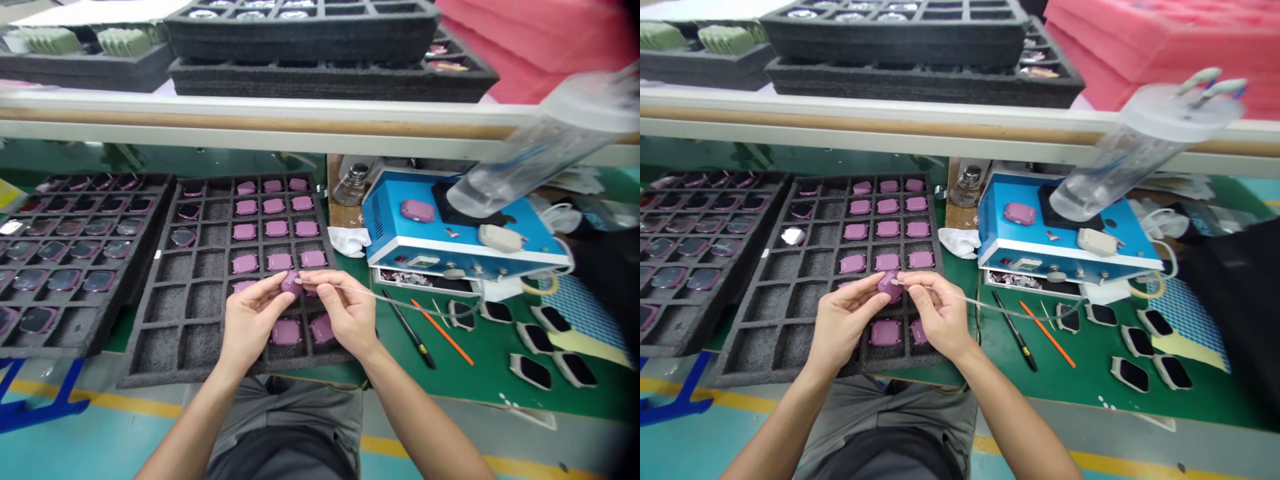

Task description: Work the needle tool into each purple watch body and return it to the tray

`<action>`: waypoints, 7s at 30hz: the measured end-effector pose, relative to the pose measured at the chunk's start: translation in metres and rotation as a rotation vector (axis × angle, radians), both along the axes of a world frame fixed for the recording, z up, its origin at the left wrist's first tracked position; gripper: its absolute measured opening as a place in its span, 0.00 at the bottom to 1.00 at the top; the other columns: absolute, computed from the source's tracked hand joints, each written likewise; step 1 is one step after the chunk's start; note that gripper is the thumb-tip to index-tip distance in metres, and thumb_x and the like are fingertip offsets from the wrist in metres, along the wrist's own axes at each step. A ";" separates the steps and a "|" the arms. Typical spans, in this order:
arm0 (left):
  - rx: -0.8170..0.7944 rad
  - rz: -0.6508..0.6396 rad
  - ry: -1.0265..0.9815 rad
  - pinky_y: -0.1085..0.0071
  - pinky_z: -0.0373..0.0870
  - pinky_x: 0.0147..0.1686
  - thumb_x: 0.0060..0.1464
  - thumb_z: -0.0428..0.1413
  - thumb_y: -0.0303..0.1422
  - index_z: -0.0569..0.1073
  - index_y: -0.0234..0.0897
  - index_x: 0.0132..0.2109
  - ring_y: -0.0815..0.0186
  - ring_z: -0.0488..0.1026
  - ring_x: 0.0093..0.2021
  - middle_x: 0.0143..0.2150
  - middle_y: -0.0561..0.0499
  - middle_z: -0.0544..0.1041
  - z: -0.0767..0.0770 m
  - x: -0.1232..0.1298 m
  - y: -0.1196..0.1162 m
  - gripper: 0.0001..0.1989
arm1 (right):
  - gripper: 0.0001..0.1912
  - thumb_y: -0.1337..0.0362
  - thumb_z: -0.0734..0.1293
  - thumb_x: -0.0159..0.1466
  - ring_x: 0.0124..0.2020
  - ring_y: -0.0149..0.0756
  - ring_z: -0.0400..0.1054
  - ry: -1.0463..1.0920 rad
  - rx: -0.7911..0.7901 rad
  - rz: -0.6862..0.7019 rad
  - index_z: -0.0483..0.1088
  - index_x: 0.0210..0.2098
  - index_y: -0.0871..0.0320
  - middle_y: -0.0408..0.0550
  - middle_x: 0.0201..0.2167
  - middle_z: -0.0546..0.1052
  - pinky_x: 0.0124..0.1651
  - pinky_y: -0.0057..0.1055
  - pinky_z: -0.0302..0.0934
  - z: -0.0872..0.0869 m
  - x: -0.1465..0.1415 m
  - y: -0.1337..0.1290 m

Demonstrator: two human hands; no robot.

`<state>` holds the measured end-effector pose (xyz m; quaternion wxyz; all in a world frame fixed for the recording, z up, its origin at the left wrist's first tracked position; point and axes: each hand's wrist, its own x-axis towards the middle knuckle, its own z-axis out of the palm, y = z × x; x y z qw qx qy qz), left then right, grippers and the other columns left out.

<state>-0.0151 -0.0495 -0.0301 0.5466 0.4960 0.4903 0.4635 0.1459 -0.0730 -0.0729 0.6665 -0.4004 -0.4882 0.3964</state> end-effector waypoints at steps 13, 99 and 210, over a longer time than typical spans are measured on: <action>-0.003 0.016 0.027 0.58 0.81 0.54 0.44 0.74 0.37 0.85 0.35 0.49 0.52 0.85 0.47 0.47 0.43 0.86 0.000 -0.002 0.005 0.24 | 0.09 0.57 0.68 0.72 0.48 0.38 0.81 0.014 -0.009 0.035 0.79 0.45 0.52 0.49 0.46 0.84 0.53 0.36 0.77 0.001 -0.001 0.007; 0.331 -0.406 1.104 0.59 0.71 0.52 0.68 0.45 0.23 0.76 0.38 0.58 0.57 0.76 0.49 0.47 0.44 0.81 0.040 -0.132 -0.057 0.20 | 0.09 0.57 0.71 0.69 0.34 0.37 0.83 0.032 -0.059 -0.151 0.81 0.41 0.56 0.49 0.37 0.85 0.37 0.33 0.80 0.000 -0.002 -0.011; 0.105 -0.066 0.199 0.67 0.82 0.40 0.58 0.64 0.34 0.83 0.40 0.55 0.58 0.84 0.42 0.48 0.48 0.87 -0.010 0.004 -0.020 0.18 | 0.06 0.60 0.72 0.68 0.45 0.42 0.83 -0.039 -0.048 -0.144 0.80 0.39 0.55 0.50 0.41 0.86 0.53 0.41 0.79 -0.002 -0.002 -0.018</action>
